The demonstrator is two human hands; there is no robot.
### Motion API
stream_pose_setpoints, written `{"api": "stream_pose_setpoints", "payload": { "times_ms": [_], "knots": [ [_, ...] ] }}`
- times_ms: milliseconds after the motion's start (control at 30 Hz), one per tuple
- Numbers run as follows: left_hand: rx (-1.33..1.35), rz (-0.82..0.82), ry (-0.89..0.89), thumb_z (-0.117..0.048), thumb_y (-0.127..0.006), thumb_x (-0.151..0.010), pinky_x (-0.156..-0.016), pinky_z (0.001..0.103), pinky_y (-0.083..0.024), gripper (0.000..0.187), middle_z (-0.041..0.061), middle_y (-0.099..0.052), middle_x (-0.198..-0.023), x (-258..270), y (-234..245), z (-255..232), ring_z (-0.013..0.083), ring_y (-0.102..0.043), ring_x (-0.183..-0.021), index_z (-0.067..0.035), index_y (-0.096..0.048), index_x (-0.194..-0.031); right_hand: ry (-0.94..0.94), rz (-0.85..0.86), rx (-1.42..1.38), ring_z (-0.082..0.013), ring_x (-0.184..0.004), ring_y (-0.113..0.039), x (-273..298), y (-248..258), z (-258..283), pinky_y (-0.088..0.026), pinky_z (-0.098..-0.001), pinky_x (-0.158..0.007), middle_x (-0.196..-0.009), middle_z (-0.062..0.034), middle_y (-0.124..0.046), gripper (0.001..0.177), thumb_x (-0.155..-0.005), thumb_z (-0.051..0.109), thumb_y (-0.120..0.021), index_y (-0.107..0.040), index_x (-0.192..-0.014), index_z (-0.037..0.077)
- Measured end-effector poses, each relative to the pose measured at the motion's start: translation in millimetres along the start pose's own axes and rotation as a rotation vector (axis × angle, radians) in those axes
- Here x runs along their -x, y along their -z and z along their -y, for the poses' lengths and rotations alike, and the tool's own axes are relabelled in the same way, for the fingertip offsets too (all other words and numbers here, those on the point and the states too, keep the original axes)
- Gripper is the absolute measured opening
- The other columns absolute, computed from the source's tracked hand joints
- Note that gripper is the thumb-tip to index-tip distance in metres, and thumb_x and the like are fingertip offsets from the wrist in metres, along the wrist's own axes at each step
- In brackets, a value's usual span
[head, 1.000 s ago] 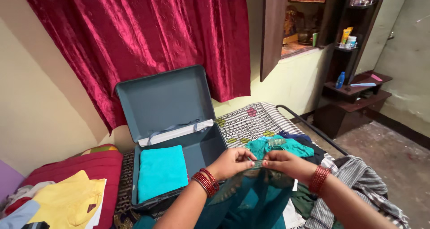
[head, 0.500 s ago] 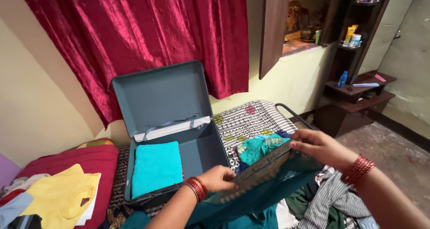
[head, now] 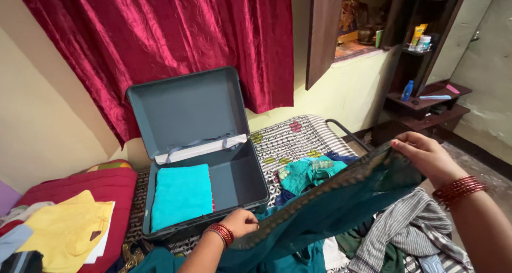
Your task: The person folds a teal garment on a bed and places it into an open suitcase. They then pick up a dark teal sari, unfold it, and begin folding it on the bed.
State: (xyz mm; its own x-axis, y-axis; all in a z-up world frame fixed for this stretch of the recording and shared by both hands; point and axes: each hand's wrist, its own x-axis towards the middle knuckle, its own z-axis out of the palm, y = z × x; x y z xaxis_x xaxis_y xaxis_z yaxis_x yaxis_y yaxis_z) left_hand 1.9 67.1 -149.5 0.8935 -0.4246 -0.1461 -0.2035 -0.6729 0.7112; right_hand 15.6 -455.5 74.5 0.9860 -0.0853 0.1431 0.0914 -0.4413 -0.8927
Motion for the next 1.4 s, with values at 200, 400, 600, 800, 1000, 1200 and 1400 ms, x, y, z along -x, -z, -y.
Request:
{"api": "stream_pose_setpoints", "payload": {
  "times_ms": [200,400,600,800,1000,1200,1400],
  "knots": [
    [0.11,-0.143,0.086,-0.027,-0.074,-0.088,-0.078,0.032,-0.056,0.023,0.007,-0.078,-0.086,8.6,-3.0,9.3,0.0141,-0.071,-0.08,-0.005,-0.077,-0.095,-0.071,-0.027,-0.089,-0.012,-0.086,-0.061,-15.8,1.0,-56.0,-0.049,-0.0294,-0.075,-0.094,-0.0046,-0.071,0.03,-0.098,0.028,-0.068,-0.072,-0.111,0.001],
    [0.474,-0.386,0.009,-0.019,-0.066,-0.094,-0.072,0.029,-0.053,0.02,0.0,-0.072,-0.081,2.2,11.7,28.0,0.009,-0.065,-0.076,0.0,-0.072,-0.094,-0.138,-0.014,-0.145,-0.0142,-0.083,-0.061,-22.2,-8.9,-99.1,-0.05,-0.0312,-0.073,-0.091,-0.0074,-0.072,0.031,-0.1,0.028,-0.067,-0.073,-0.109,-0.001],
    [0.734,-0.623,-0.086,-0.016,-0.061,-0.094,-0.073,0.027,-0.048,0.02,0.0,-0.065,-0.083,7.4,26.9,47.1,0.0098,-0.058,-0.079,0.001,-0.07,-0.094,-0.231,0.017,-0.091,-0.0155,-0.083,-0.062,-17.4,-28.8,-117.4,-0.051,-0.0316,-0.074,-0.091,-0.0087,-0.073,0.034,-0.1,0.032,-0.066,-0.075,-0.108,0.0],
    [0.966,-0.768,-0.056,-0.019,-0.059,-0.092,-0.079,0.027,-0.046,0.02,-0.001,-0.064,-0.089,20.4,42.0,39.4,0.0101,-0.058,-0.086,-0.001,-0.069,-0.093,-0.267,0.09,-0.112,-0.0164,-0.083,-0.063,-9.9,-41.7,-116.3,-0.051,-0.0326,-0.073,-0.091,-0.0094,-0.075,0.039,-0.1,0.035,-0.066,-0.076,-0.107,-0.002],
    [1.026,-0.726,-0.141,-0.017,-0.06,-0.093,-0.082,0.027,-0.046,0.019,0.001,-0.064,-0.089,47.9,58.4,33.3,0.0127,-0.059,-0.088,0.0,-0.068,-0.092,-0.385,0.081,-0.189,-0.0215,-0.078,-0.069,25.0,-46.2,-78.5,-0.056,-0.0374,-0.07,-0.093,-0.0149,-0.076,0.039,-0.097,0.033,-0.065,-0.072,-0.114,-0.001],
    [0.946,-0.618,-0.225,-0.013,-0.058,-0.096,-0.084,0.024,-0.046,0.018,-0.002,-0.066,-0.091,98.5,77.0,33.4,0.0076,-0.058,-0.089,0.0,-0.071,-0.096,-0.407,0.11,-0.285,-0.0232,-0.072,-0.069,64.3,-60.8,-42.0,-0.057,-0.0397,-0.066,-0.089,-0.0171,-0.073,0.043,-0.096,0.034,-0.065,-0.069,-0.116,-0.004],
    [0.793,-0.581,-0.199,-0.017,-0.058,-0.102,-0.076,0.024,-0.047,0.021,-0.005,-0.065,-0.088,151.0,100.5,40.0,0.0054,-0.056,-0.083,0.0,-0.071,-0.1,-0.41,0.094,-0.313,-0.0172,-0.075,-0.067,84.6,-82.6,-23.6,-0.056,-0.0359,-0.066,-0.093,-0.0086,-0.071,0.036,-0.095,0.03,-0.068,-0.068,-0.113,-0.002]
  ]
}}
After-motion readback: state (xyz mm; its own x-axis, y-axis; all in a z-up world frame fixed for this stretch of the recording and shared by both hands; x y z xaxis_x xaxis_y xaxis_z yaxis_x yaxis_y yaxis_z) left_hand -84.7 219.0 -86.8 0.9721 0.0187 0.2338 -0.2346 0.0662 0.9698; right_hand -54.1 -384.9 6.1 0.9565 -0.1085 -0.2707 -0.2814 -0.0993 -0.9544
